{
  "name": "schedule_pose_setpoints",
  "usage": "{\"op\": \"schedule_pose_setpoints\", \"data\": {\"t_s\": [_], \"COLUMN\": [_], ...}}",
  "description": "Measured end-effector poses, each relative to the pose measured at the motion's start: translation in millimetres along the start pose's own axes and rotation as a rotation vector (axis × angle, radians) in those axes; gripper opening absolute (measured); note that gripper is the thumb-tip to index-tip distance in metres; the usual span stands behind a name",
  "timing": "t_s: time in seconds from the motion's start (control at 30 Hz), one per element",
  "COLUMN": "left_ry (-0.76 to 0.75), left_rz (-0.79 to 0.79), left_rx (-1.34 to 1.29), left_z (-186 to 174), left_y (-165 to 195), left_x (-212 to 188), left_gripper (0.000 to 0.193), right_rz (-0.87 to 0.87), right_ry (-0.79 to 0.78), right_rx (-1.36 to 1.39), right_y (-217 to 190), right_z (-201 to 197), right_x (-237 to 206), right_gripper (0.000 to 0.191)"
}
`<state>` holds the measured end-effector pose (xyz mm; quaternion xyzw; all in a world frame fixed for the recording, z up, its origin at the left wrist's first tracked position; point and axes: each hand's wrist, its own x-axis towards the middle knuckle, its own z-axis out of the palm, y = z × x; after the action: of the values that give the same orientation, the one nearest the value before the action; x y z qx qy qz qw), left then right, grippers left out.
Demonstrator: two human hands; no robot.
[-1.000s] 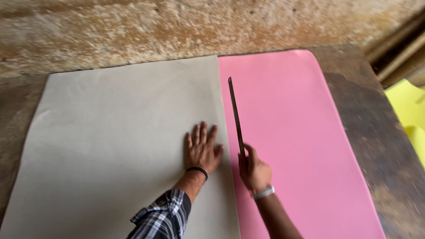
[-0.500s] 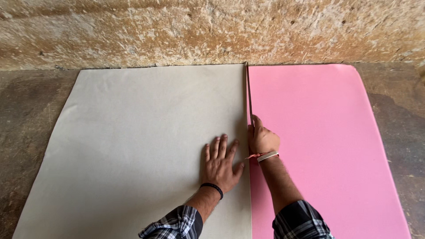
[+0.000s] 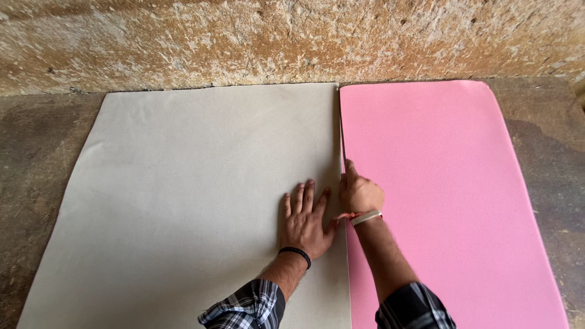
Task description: The person lays a fabric sheet over a pink foam sheet on a workbench and smooths it flat. They spray adhesive onto the foam with a spray gun, peel the fabric's white backing layer away, press the fabric onto the adhesive, and trim excess edge strips with a knife.
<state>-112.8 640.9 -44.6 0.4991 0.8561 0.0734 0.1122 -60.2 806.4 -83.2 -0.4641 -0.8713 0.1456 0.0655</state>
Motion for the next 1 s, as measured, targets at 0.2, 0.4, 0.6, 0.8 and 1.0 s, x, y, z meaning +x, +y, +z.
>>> {"op": "schedule_pose_setpoints", "data": {"t_s": [0.2, 0.4, 0.6, 0.8, 1.0], "left_ry": [0.001, -0.014, 0.002, 0.043, 0.041], "left_rz": [-0.007, -0.017, -0.015, -0.013, -0.023], "left_rx": [0.007, -0.007, -0.015, 0.022, 0.028], "left_z": [-1, -7, -1, 11, 22], "left_y": [1, 3, 2, 0, -2], "left_x": [-2, -4, -5, -1, 0], "left_gripper": [0.074, 0.076, 0.074, 0.076, 0.076], "right_rz": [-0.068, -0.068, -0.083, -0.051, -0.065], "right_ry": [0.138, 0.147, 0.171, 0.213, 0.234], "right_rx": [-0.032, -0.02, 0.081, 0.12, 0.126], "right_y": [6, 11, 9, 30, 29], "right_z": [-5, 4, 6, 13, 10], "right_x": [-7, -14, -37, -153, -169], "right_gripper": [0.039, 0.039, 0.04, 0.036, 0.035]}}
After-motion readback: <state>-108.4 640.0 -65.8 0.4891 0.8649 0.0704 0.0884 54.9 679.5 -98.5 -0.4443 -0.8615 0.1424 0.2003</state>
